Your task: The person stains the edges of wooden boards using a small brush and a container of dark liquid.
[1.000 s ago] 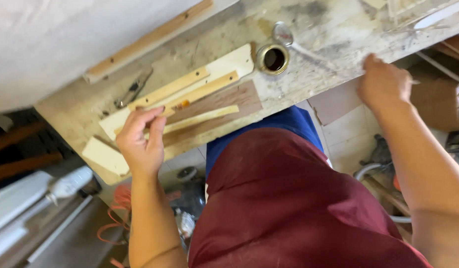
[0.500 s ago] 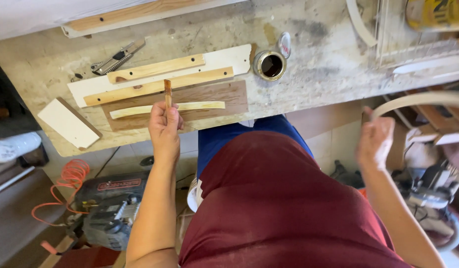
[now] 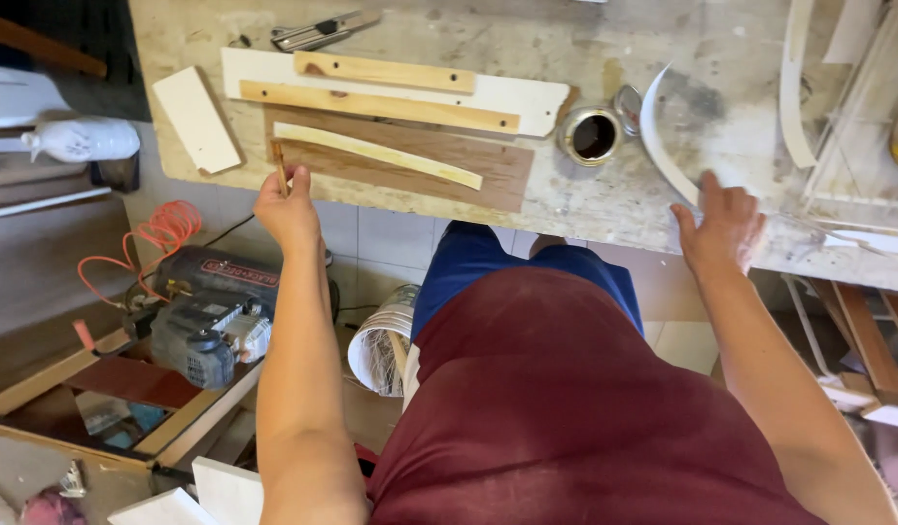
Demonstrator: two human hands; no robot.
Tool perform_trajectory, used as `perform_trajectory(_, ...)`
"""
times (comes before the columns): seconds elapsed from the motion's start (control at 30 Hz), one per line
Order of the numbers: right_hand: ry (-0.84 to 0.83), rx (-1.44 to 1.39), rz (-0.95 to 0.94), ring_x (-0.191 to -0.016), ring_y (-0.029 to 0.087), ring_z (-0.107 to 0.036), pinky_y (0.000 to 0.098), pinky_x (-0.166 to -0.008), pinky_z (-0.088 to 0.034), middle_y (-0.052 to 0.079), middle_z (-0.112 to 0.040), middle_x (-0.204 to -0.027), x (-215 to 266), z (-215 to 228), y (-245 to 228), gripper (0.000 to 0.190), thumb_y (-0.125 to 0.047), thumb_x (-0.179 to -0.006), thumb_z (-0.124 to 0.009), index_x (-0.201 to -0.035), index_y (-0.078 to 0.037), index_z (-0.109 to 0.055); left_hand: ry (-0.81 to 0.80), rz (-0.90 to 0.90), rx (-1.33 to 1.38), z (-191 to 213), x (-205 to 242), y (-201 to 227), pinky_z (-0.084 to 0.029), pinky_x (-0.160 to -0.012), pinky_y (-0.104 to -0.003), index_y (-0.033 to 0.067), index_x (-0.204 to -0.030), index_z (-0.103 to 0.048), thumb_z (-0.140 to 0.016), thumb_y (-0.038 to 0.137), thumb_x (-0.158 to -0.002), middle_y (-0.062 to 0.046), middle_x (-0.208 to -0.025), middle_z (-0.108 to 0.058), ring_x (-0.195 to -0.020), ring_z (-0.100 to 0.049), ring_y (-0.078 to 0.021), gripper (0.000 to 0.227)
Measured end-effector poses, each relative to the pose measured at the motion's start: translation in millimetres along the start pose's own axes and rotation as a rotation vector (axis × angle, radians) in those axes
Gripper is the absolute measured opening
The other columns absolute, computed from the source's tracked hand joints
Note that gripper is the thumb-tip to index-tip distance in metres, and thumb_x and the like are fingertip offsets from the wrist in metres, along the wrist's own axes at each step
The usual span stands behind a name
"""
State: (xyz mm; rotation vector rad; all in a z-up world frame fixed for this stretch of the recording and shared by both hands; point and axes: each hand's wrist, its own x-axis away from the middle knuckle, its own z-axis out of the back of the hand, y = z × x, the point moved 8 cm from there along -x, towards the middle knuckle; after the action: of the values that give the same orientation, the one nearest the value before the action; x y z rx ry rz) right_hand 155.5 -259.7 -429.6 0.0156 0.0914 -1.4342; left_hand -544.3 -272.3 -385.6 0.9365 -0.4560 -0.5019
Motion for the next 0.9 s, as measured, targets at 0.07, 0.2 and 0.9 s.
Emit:
perform_trajectory(0.07, 0.205, 0.027, 0.062, -0.117, 0.039, -0.055, 0.0522, -0.103, -0.039, 0.019, -0.064, -0.120, -7.0, 44.6, -19.5, 0.088, -0.037, -0.073, -0.106, -0.146, 0.002, -0.075, 0.053, -0.026, -0.126, 6.3, -19.9, -22.0, -0.046, -0.058, -0.024, 0.0141, -0.098, -0.083, -0.081, 0.016, -0.095, 0.002, -0.066, -0.061, -0.058, -0.051, -0.0041, 0.004)
perform_trajectory(0.2, 0.241, -0.088, 0.187, -0.122, 0.040, -0.061, 0.0505, -0.113, -0.039, 0.013, -0.071, -0.120, -2.6, 18.3, -94.8, 0.065, -0.039, -0.081, -0.100, -0.133, -0.007, -0.076, 0.067, -0.052, -0.188, 2.3, -50.9, -51.2, -0.060, -0.077, -0.032, 0.0101, -0.110, -0.084, -0.085, 0.019, -0.093, -0.011, -0.095, -0.080, -0.088, -0.077, -0.0190, 0.019)
perform_trajectory(0.9, -0.039, -0.288, 0.210, -0.074, 0.013, -0.073, 0.0297, -0.068, -0.059, -0.007, -0.066, -0.086, -84.1, -5.3, -324.4, 0.031, -0.032, -0.085, -0.089, -0.111, -0.023, -0.075, -0.146, 0.100, 0.047, -32.1, -120.2, -70.5, -0.051, -0.064, -0.027, 0.0160, -0.087, -0.082, -0.084, 0.022, -0.086, 0.001, -0.070, -0.070, -0.068, -0.063, -0.0089, 0.007)
